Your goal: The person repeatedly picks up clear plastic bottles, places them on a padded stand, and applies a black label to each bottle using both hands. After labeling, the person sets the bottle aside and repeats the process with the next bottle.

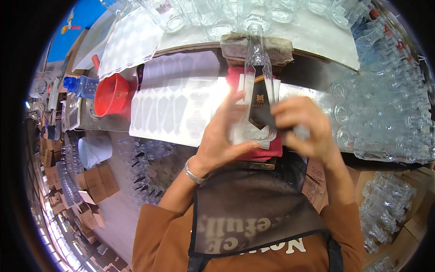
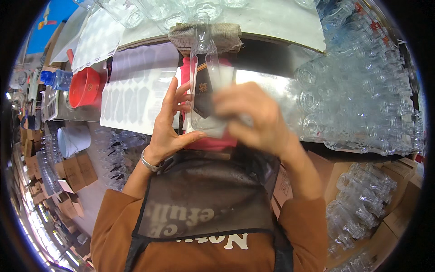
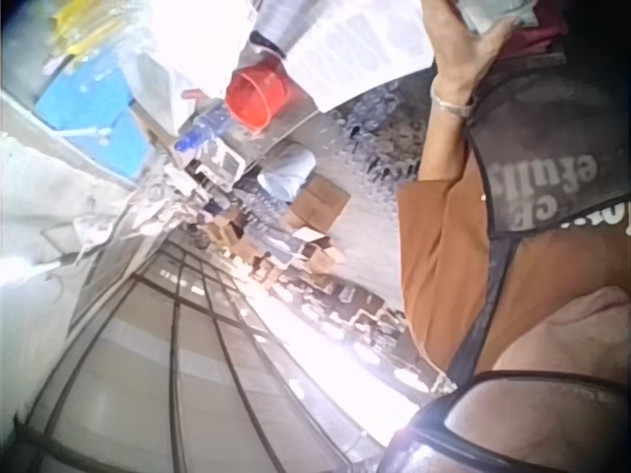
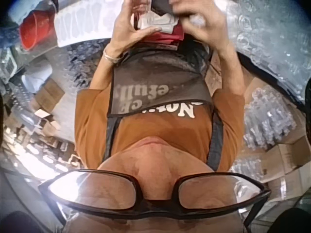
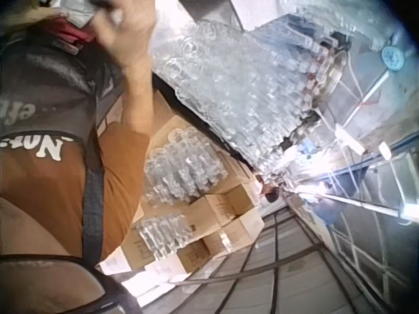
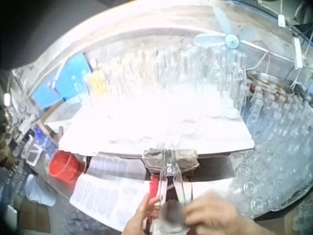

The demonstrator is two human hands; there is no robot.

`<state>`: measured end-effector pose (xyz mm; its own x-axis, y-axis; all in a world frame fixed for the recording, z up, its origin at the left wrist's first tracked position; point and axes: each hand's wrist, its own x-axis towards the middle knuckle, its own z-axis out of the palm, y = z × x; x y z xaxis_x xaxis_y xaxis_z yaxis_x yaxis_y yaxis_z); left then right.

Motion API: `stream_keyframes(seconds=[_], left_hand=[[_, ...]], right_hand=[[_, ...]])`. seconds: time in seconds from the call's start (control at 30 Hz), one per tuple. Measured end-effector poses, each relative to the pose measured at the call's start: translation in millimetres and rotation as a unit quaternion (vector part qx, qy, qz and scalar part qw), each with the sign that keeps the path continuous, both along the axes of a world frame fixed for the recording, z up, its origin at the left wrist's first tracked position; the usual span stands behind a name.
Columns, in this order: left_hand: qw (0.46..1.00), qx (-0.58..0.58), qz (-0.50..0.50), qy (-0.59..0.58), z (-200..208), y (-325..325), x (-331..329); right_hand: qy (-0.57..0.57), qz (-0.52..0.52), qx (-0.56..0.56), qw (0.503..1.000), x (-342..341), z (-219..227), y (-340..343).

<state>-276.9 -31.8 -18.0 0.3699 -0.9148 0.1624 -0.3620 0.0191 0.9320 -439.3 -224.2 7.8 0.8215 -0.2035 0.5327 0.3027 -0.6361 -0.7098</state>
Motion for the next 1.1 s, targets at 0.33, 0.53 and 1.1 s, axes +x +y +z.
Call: stream_keyframes(seconds=[0.33, 0.53, 1.1], left_hand=[[0.999, 0.019, -0.008, -0.044, 6.1, -2.9, -0.3], [0.972, 0.062, 0.098, 0.206, 27.7, -41.0, 19.1], [0.956, 0.163, 0.113, 0.214, 6.1, -100.9, 39.5]], right_hand=[[0.125, -0.197, 0.068, 0.97, 62.0, 33.5, -52.8], [0.028, -0.122, 0.261, 0.957, 62.7, 34.4, -51.3], [0.216, -0.074, 0.336, 0.914, 50.8, -7.1, -32.7]])
